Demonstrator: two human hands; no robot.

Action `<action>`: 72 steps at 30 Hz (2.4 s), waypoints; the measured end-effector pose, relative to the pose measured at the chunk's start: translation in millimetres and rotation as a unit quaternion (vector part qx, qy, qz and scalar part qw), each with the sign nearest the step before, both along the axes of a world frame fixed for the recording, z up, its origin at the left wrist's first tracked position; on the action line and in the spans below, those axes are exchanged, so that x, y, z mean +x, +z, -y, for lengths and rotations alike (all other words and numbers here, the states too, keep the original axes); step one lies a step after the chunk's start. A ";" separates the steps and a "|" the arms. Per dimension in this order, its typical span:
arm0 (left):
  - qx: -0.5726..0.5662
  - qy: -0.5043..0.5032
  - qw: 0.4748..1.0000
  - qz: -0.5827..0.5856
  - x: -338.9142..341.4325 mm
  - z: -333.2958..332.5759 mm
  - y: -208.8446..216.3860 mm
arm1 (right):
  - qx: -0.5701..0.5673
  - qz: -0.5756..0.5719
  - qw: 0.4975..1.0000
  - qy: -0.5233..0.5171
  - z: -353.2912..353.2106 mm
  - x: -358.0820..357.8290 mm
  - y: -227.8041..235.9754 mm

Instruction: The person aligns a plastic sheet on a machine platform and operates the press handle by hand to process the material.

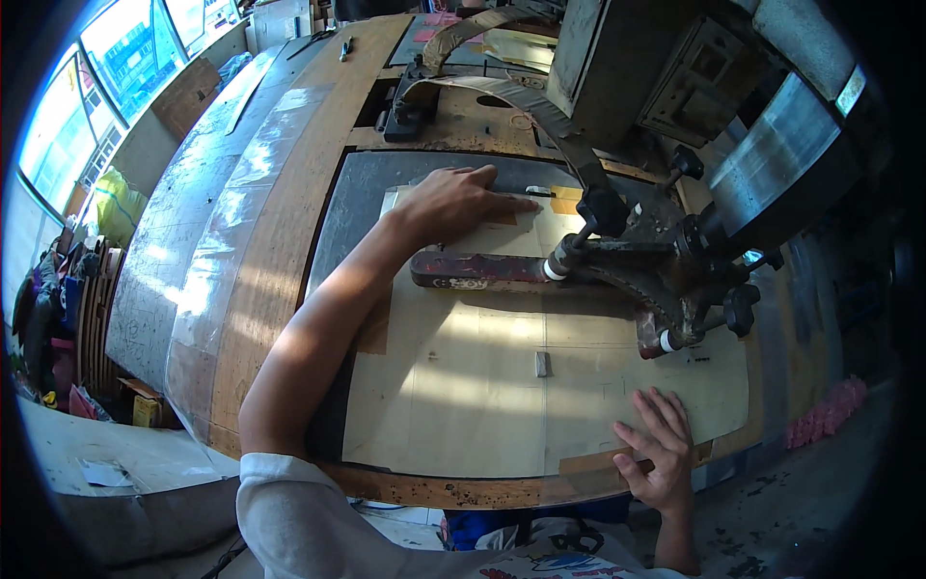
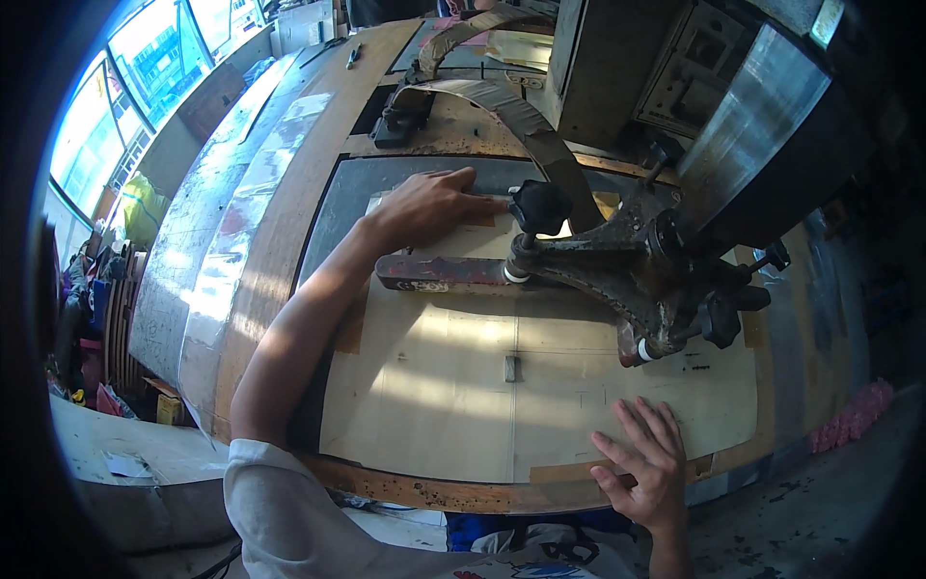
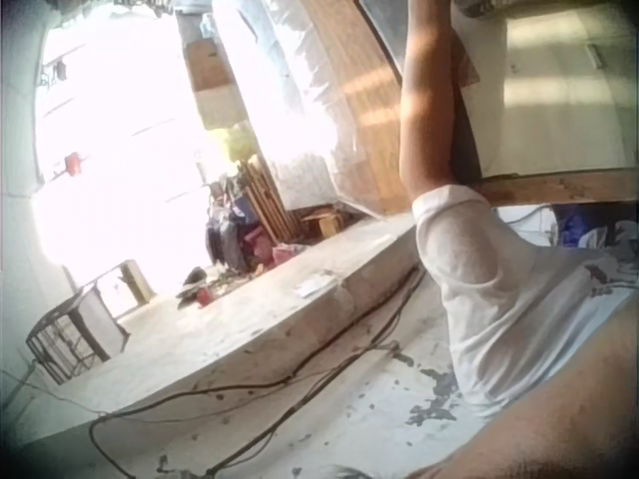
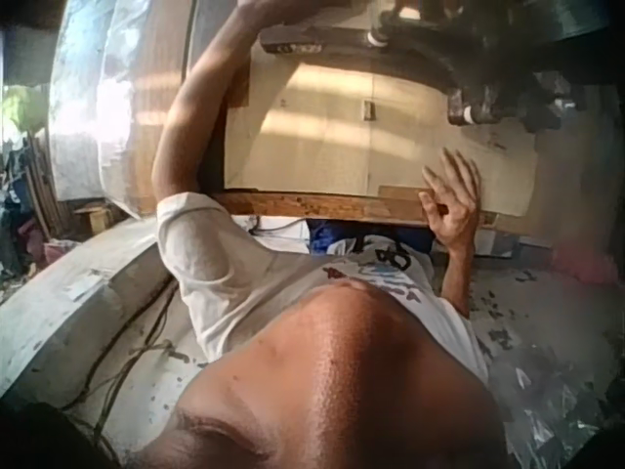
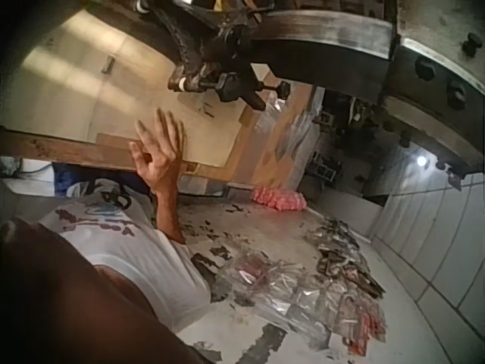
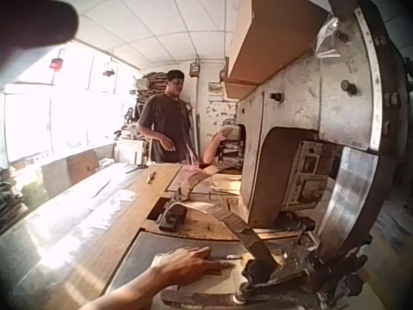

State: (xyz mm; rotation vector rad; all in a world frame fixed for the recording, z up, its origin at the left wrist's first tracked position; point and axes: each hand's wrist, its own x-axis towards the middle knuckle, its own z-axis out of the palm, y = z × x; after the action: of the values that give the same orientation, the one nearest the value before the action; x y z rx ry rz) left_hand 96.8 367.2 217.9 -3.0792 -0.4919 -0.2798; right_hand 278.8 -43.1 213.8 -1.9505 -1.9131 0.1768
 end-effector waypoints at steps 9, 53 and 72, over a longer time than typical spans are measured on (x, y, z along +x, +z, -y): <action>0.007 0.024 1.000 0.000 2.2 -3.6 -0.7 | 0.006 -0.007 1.000 -0.007 -6.6 3.9 -2.6; -0.793 0.187 0.534 0.226 -52.5 424.2 -215.2 | 0.204 -0.006 0.964 -0.169 68.3 63.6 -25.6; -0.746 0.130 0.513 0.405 -35.1 334.6 -363.9 | 0.208 0.010 0.963 -0.170 71.8 59.5 -29.1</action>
State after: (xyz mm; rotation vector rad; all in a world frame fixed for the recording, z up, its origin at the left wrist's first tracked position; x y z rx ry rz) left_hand 61.8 32.6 -146.0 -3.5847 -2.2037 -2.5873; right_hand 338.3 -114.9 184.8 -1.9438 -1.4465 -0.3174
